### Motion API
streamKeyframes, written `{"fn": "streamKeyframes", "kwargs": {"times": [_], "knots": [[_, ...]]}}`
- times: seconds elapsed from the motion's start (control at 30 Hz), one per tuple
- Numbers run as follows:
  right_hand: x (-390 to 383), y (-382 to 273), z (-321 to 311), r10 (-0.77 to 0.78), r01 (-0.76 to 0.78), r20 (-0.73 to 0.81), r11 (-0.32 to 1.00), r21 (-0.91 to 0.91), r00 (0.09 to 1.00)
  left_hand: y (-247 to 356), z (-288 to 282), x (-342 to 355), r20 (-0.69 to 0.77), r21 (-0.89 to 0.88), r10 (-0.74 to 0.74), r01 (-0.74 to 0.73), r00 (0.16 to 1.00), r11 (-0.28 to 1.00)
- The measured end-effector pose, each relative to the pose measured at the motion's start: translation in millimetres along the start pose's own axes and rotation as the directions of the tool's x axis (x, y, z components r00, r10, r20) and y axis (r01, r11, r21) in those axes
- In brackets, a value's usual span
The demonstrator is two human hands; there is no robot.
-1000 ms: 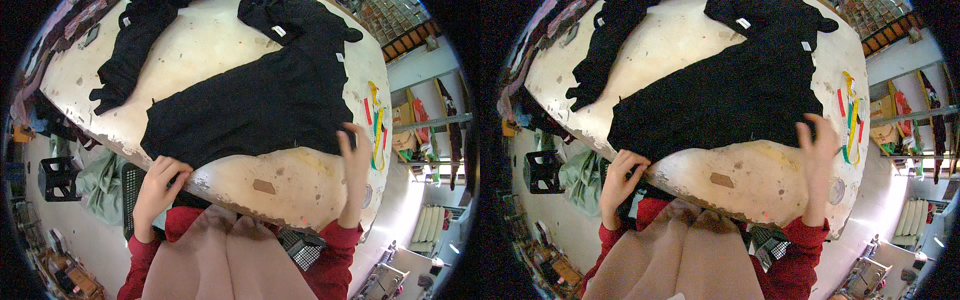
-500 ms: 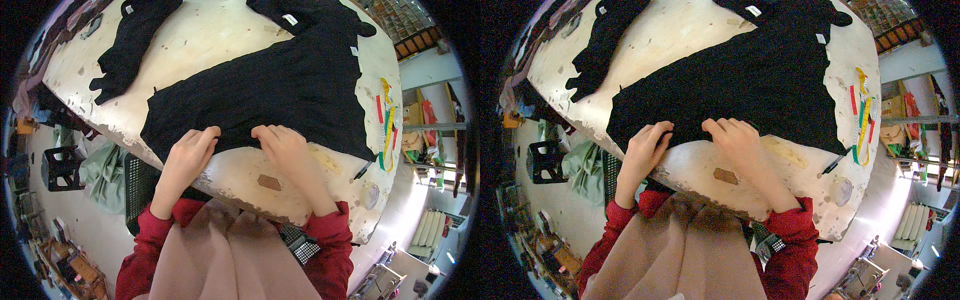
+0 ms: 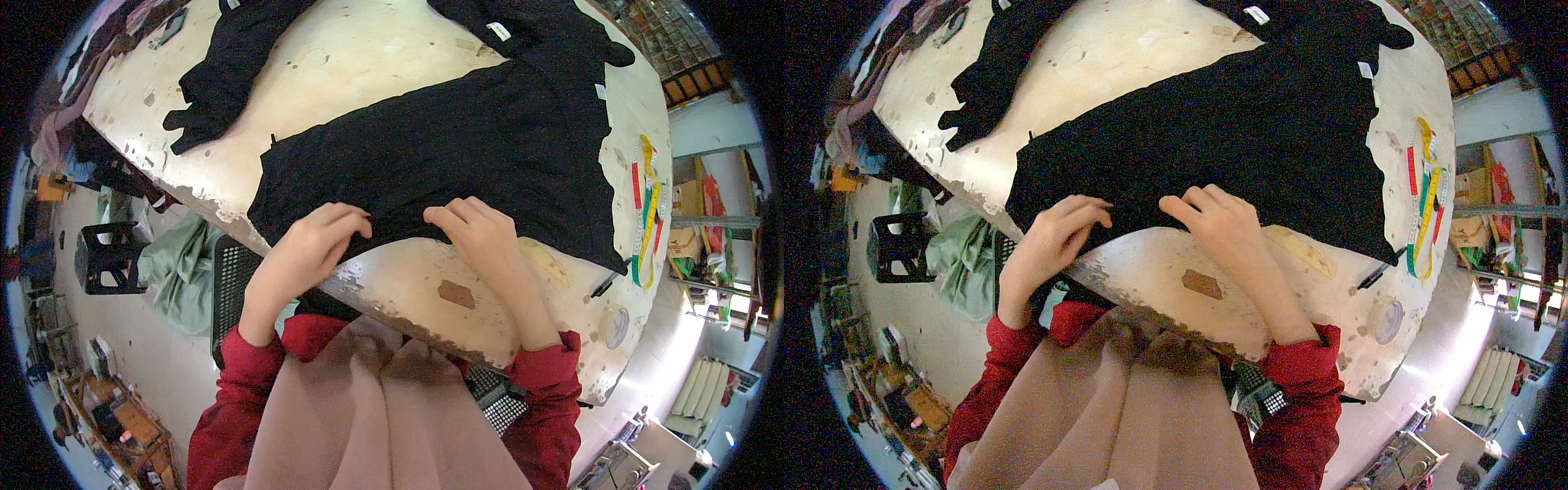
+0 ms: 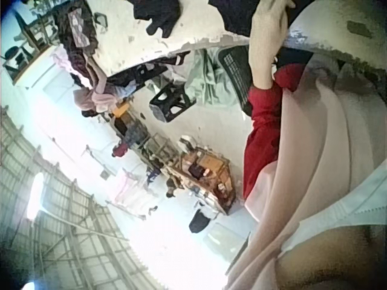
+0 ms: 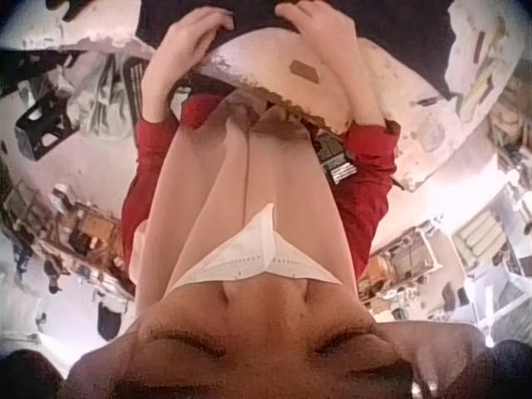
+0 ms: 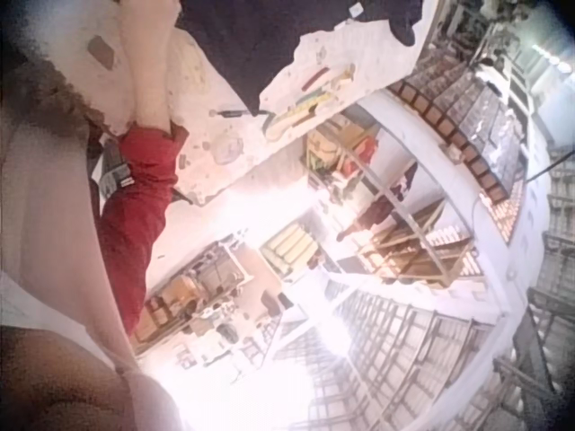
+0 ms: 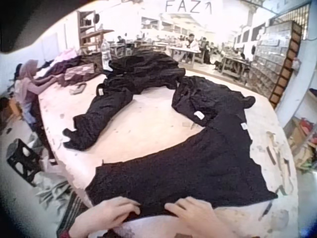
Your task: The person lays a black knit garment flat on a table, measures its width with a tape measure, and marks the measured position with a pen. The person then folds the garment and places it aside before repeating the process with another garment.
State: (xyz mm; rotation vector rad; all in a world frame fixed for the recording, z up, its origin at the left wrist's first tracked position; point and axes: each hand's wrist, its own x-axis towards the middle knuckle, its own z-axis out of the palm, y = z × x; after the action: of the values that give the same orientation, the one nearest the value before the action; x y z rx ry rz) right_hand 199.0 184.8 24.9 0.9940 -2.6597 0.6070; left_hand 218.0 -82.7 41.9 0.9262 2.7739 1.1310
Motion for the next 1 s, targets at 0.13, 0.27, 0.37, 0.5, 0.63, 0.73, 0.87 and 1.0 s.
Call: {"fn": "streamKeyframes", "kwargs": {"times": [0.13, 0.27, 0.37, 0.5, 0.63, 0.73, 0.87, 1.0], "knots": [[0, 6, -2, 0.010, -0.014, 0.067, 0.998, 0.058, 0.998, 21, -8, -24, 0.012, 0.224, -0.050, 0.047, 0.999, 0.973], [6, -2, -13, -0.067, 0.061, 0.092, 0.996, 0.065, 0.994, 8, -2, -39, -0.116, 0.214, 0.004, 0.021, 0.993, 0.977], [3, 0, -12, -0.028, 0.021, 0.091, 0.997, 0.078, 0.995, 4, -9, -31, -0.091, 0.078, -0.070, 0.077, 0.993, 0.994], [7, 4, -15, 0.027, -0.033, 0.202, 0.999, 0.027, 0.979, -7, -25, -13, 0.029, -0.120, -0.173, 0.175, 0.984, 0.977], [11, 7, -16, 0.039, -0.064, 0.259, 0.994, 0.087, 0.965, -38, -33, -18, 0.138, -0.277, -0.260, 0.289, 0.956, 0.916], [9, 10, -16, 0.000, -0.025, 0.249, 0.995, 0.096, 0.969, -39, -32, -18, 0.116, -0.294, -0.253, 0.276, 0.961, 0.915], [1, 13, -13, 0.077, -0.098, 0.193, 0.990, 0.099, 0.978, -39, -32, -17, 0.107, -0.306, -0.243, 0.265, 0.964, 0.914], [-42, 31, -40, 0.081, -0.070, 0.061, 0.984, -0.162, 0.995, -29, -49, -28, 0.106, -0.162, -0.097, 0.113, 0.990, 0.980]]}}
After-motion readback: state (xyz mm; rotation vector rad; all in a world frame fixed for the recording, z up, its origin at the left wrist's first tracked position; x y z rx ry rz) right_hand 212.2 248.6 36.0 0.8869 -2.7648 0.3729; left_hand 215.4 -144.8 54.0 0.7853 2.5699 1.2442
